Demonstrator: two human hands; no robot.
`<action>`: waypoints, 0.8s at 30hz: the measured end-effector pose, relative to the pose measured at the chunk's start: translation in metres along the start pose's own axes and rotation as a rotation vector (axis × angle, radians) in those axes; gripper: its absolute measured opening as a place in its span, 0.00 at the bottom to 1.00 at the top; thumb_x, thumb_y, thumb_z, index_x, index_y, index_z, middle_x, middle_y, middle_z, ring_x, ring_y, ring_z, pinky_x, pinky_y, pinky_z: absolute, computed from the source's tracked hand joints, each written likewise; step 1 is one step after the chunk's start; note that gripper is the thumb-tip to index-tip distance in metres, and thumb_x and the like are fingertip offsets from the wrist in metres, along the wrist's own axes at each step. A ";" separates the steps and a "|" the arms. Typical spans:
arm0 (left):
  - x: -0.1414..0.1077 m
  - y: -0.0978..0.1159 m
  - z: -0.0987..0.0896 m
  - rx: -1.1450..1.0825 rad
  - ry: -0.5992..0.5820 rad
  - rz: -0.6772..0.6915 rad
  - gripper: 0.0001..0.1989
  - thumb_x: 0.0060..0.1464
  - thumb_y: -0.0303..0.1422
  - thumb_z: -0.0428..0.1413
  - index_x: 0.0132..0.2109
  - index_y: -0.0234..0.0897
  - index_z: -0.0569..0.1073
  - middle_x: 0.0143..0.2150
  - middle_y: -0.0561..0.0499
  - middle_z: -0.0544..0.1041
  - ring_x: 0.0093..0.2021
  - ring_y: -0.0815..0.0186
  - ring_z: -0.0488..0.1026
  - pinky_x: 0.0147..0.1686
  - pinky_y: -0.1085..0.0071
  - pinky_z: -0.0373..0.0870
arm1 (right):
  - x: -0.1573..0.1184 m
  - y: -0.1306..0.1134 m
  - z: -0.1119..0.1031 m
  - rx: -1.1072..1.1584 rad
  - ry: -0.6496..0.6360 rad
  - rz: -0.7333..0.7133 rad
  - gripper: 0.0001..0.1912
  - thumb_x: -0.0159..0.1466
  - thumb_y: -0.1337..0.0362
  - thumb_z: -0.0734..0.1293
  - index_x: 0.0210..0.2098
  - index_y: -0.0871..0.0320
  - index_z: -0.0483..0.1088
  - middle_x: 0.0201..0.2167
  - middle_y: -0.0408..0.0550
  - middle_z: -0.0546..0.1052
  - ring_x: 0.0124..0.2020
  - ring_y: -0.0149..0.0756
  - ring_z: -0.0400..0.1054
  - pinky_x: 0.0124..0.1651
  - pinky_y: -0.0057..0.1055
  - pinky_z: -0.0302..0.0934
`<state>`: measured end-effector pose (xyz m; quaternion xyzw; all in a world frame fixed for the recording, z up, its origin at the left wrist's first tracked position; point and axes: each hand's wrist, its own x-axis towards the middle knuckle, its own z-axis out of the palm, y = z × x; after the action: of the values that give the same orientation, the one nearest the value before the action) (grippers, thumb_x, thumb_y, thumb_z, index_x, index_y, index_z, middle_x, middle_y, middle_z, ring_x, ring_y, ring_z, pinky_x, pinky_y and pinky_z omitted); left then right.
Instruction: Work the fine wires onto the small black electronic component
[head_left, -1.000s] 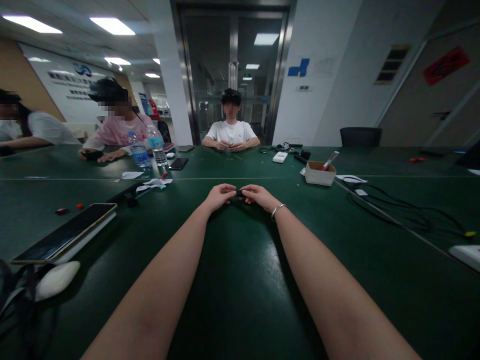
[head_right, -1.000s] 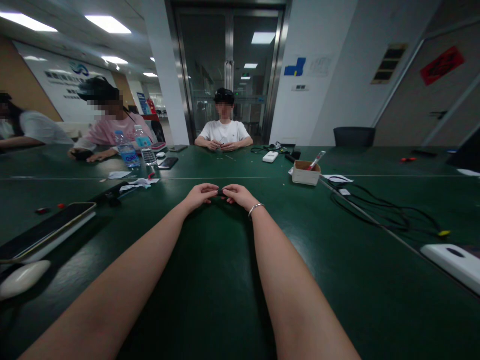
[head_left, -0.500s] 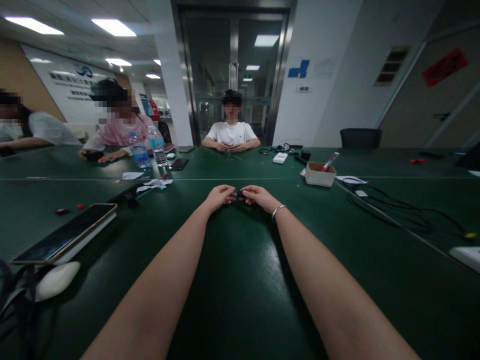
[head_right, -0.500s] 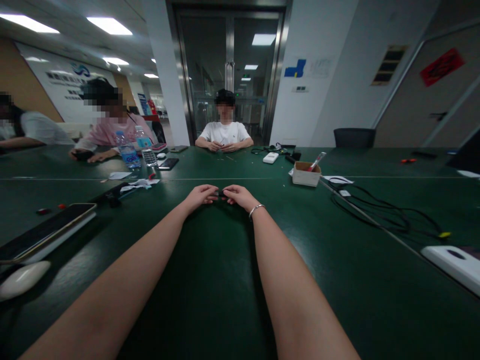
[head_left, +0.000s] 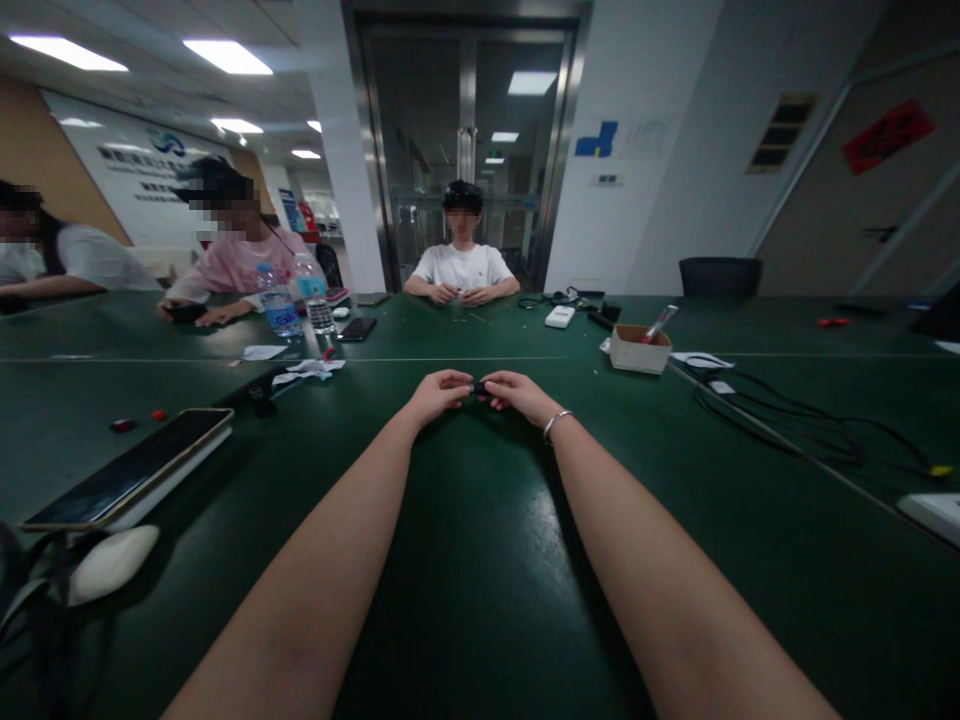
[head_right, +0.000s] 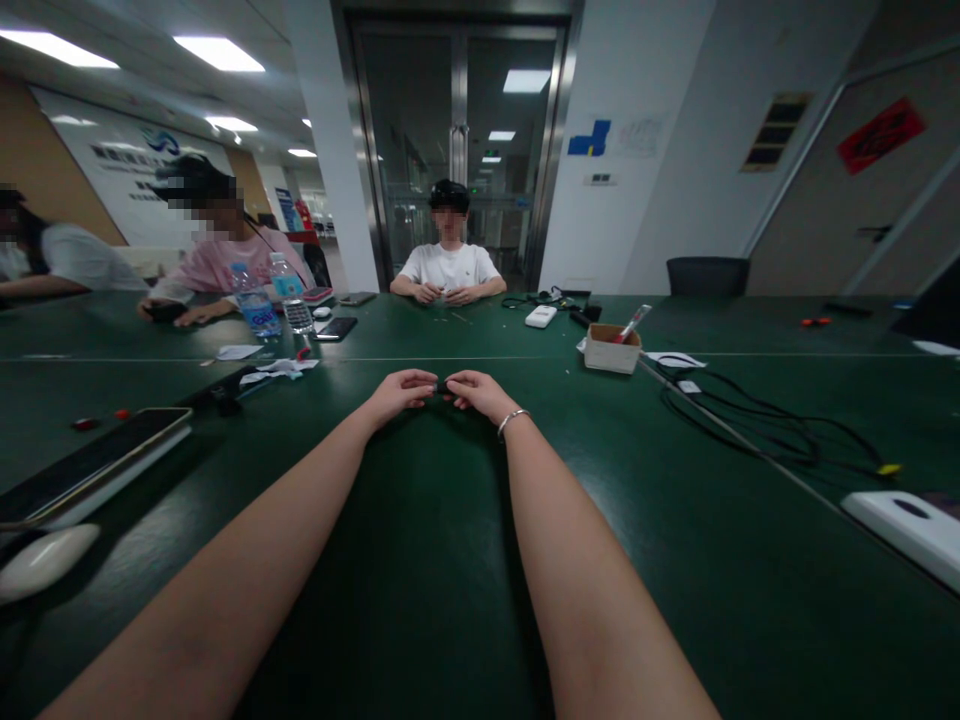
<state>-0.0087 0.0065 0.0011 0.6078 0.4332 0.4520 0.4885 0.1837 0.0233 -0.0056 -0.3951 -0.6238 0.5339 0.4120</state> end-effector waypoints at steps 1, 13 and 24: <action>0.001 0.000 0.001 -0.007 0.010 -0.013 0.18 0.42 0.35 0.65 0.41 0.34 0.74 0.39 0.45 0.77 0.37 0.67 0.73 0.33 0.72 0.68 | 0.000 0.000 0.000 0.001 0.001 0.000 0.06 0.62 0.71 0.65 0.40 0.63 0.71 0.27 0.46 0.77 0.20 0.22 0.66 0.24 0.18 0.63; 0.004 -0.004 0.002 -0.019 0.026 -0.017 0.14 0.44 0.33 0.63 0.39 0.32 0.75 0.33 0.48 0.76 0.31 0.70 0.72 0.31 0.74 0.66 | 0.001 -0.001 0.001 0.011 0.007 0.007 0.06 0.63 0.72 0.65 0.40 0.63 0.71 0.26 0.46 0.77 0.20 0.22 0.66 0.24 0.18 0.63; 0.008 -0.007 0.003 -0.038 0.030 -0.044 0.11 0.47 0.34 0.61 0.37 0.32 0.74 0.27 0.49 0.75 0.27 0.71 0.71 0.27 0.75 0.66 | 0.000 -0.001 0.001 -0.003 0.010 0.003 0.06 0.62 0.72 0.65 0.39 0.63 0.71 0.26 0.45 0.77 0.20 0.22 0.66 0.24 0.18 0.63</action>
<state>-0.0041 0.0148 -0.0048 0.5821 0.4449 0.4582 0.5033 0.1828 0.0233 -0.0044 -0.3995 -0.6220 0.5316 0.4135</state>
